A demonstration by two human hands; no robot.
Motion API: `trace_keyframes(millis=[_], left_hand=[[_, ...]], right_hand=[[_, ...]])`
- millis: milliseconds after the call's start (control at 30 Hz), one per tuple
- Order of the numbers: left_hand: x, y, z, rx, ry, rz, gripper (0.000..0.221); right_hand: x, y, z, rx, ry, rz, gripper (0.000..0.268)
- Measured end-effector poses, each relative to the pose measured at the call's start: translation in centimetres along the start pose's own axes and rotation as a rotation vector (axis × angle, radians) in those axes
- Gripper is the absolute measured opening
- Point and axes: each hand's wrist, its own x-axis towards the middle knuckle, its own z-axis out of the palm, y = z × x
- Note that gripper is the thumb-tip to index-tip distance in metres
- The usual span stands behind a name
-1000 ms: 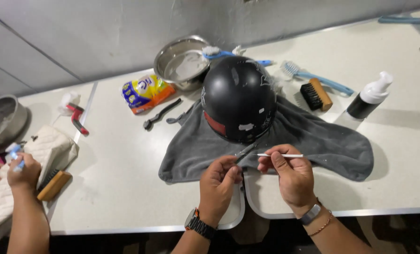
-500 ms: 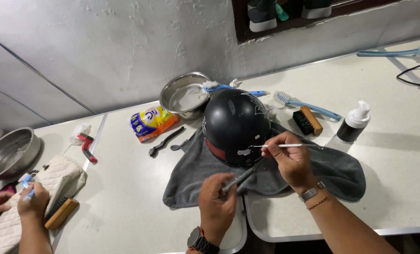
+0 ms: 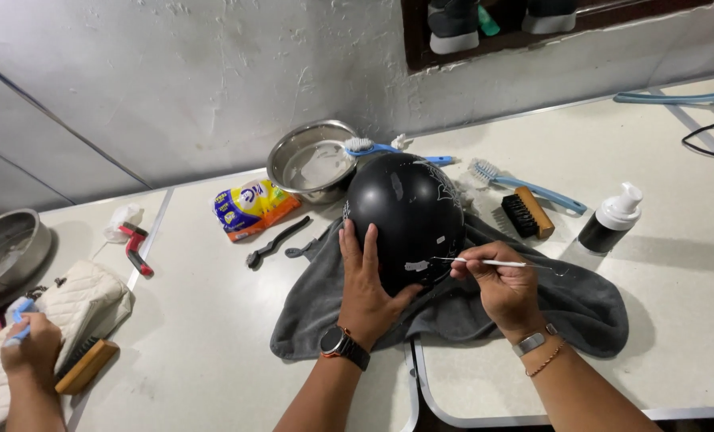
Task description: Scraping a sticker off a motorcycle helmet using a pick tool and then wiping it clean.
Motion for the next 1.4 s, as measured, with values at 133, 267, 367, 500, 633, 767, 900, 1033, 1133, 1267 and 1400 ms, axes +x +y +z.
trace_keyframes(millis=[133, 267, 367, 500, 633, 767, 900, 1033, 1133, 1267, 1400], left_hand=[[0.1, -0.7, 0.2, 0.032, -0.011, -0.027, 0.129], [0.2, -0.9, 0.3, 0.031, -0.022, -0.034, 0.129], [0.2, -0.7, 0.1, 0.021, -0.033, -0.04, 0.129], [0.2, -0.9, 0.1, 0.011, -0.047, -0.057, 0.13], [0.4, -1.1, 0.2, 0.015, -0.048, -0.054, 0.13], [0.2, -1.3, 0.4, 0.016, -0.041, -0.051, 0.13], [0.1, -1.1, 0.3, 0.011, -0.051, -0.067, 0.129], [0.4, -0.9, 0.1, 0.014, -0.05, -0.068, 0.128], [0.2, -0.9, 0.1, 0.008, -0.052, -0.068, 0.128], [0.3, -0.8, 0.1, 0.013, -0.06, -0.076, 0.127], [0.3, -0.8, 0.0, 0.014, -0.061, -0.075, 0.128]], right_hand=[[0.2, 0.1, 0.5, -0.017, -0.012, -0.058, 0.012], [0.4, 0.3, 0.6, -0.007, 0.004, -0.087, 0.011], [0.4, 0.1, 0.6, -0.039, 0.014, -0.092, 0.01], [0.7, -0.3, 1.0, -0.039, 0.006, -0.105, 0.01], [0.7, 0.1, 0.6, -0.054, 0.01, -0.092, 0.01], [0.8, -0.6, 0.7, -0.062, -0.006, -0.087, 0.011], [0.7, 0.1, 0.4, -0.029, 0.009, -0.075, 0.011], [0.9, -0.3, 0.4, -0.072, 0.003, -0.101, 0.011], [0.8, -0.8, 0.6, -0.083, -0.004, -0.111, 0.012], [0.9, -1.4, 1.1, -0.138, -0.015, -0.144, 0.013], [0.9, -1.7, 1.0, -0.144, -0.017, -0.156, 0.013]])
